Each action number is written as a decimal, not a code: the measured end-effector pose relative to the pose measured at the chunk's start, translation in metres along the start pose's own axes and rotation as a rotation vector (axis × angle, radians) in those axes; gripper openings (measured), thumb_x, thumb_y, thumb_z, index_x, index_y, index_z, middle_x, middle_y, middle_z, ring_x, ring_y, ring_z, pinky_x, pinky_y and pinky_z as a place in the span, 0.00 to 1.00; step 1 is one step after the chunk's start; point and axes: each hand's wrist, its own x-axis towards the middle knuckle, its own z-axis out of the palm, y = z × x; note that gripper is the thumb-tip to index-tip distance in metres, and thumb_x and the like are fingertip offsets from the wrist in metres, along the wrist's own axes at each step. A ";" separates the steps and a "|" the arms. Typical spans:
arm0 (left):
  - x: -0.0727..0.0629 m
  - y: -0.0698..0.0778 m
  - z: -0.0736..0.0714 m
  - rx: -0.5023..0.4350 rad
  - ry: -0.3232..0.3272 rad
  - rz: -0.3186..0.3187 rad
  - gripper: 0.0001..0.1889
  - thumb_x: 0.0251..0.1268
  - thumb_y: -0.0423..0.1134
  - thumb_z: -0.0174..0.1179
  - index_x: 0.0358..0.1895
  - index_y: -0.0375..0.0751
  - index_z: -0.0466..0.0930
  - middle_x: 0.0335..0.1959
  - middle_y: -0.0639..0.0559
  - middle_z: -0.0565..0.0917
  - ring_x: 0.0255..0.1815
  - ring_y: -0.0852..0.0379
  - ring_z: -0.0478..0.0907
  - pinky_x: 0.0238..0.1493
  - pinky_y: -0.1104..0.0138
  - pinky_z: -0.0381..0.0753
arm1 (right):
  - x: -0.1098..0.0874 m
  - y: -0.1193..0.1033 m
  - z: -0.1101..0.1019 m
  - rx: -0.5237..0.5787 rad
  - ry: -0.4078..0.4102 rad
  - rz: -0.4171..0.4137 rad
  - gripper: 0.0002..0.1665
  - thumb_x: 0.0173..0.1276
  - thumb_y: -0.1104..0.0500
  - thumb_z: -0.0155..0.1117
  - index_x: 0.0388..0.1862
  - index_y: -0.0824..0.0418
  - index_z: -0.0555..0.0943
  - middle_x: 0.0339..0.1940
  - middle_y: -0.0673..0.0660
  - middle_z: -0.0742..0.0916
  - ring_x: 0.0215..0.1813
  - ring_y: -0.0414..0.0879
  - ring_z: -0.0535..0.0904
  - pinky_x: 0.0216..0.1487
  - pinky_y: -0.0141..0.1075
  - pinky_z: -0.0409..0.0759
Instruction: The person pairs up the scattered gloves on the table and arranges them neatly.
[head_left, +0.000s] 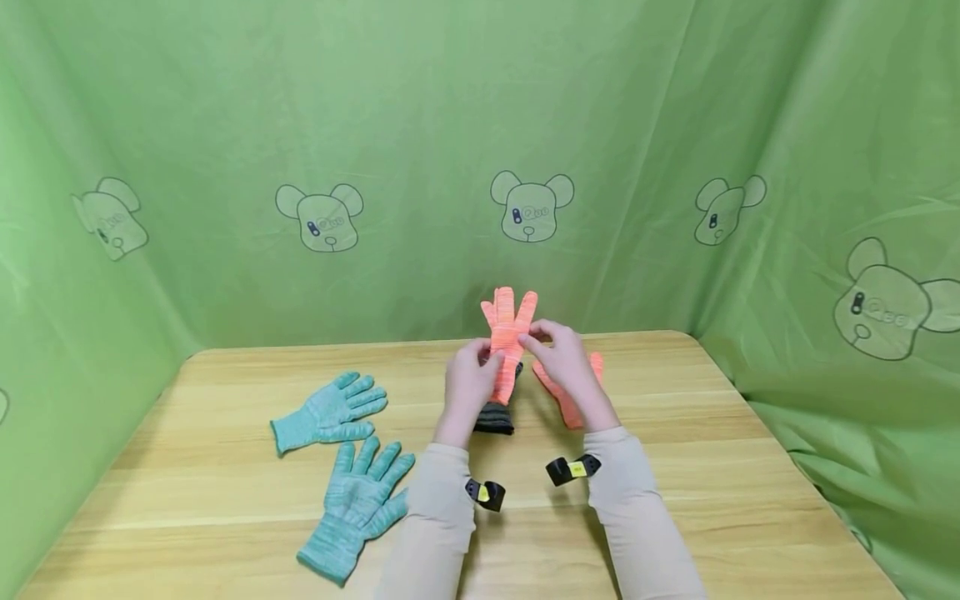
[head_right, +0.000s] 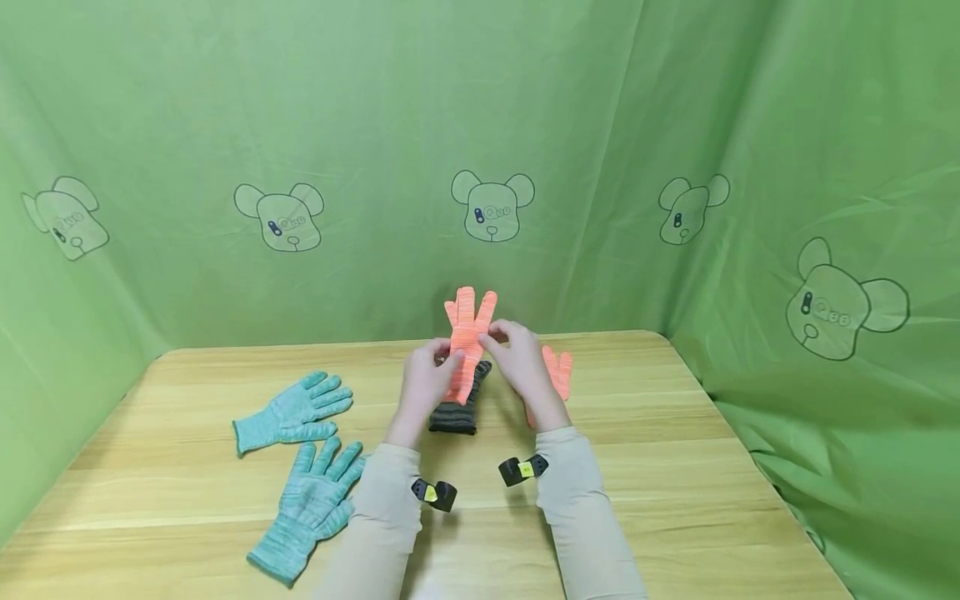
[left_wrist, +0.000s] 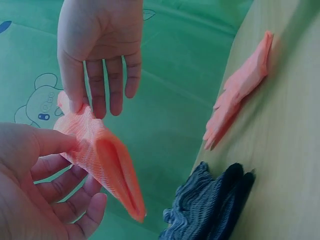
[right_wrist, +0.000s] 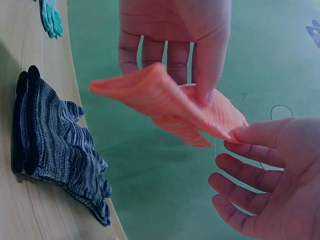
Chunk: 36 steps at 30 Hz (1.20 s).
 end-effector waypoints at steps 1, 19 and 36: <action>0.000 0.000 0.001 0.000 0.002 -0.005 0.12 0.67 0.40 0.61 0.49 0.41 0.84 0.39 0.47 0.87 0.41 0.54 0.82 0.43 0.62 0.82 | 0.000 0.000 0.000 -0.003 0.002 0.000 0.16 0.72 0.55 0.60 0.47 0.67 0.81 0.48 0.66 0.86 0.56 0.59 0.80 0.61 0.53 0.77; 0.001 -0.013 0.017 -0.236 0.033 -0.040 0.12 0.67 0.40 0.61 0.48 0.39 0.84 0.43 0.44 0.87 0.41 0.53 0.84 0.40 0.68 0.84 | 0.001 0.001 -0.003 -0.037 0.002 0.002 0.15 0.72 0.54 0.60 0.46 0.65 0.82 0.47 0.64 0.87 0.54 0.59 0.81 0.57 0.51 0.79; -0.001 -0.022 0.034 -0.587 -0.026 -0.200 0.12 0.65 0.41 0.63 0.46 0.38 0.82 0.47 0.46 0.82 0.41 0.58 0.77 0.37 0.71 0.79 | 0.002 0.008 -0.013 -0.028 -0.043 -0.018 0.14 0.72 0.56 0.59 0.46 0.67 0.81 0.46 0.66 0.86 0.52 0.59 0.81 0.57 0.51 0.78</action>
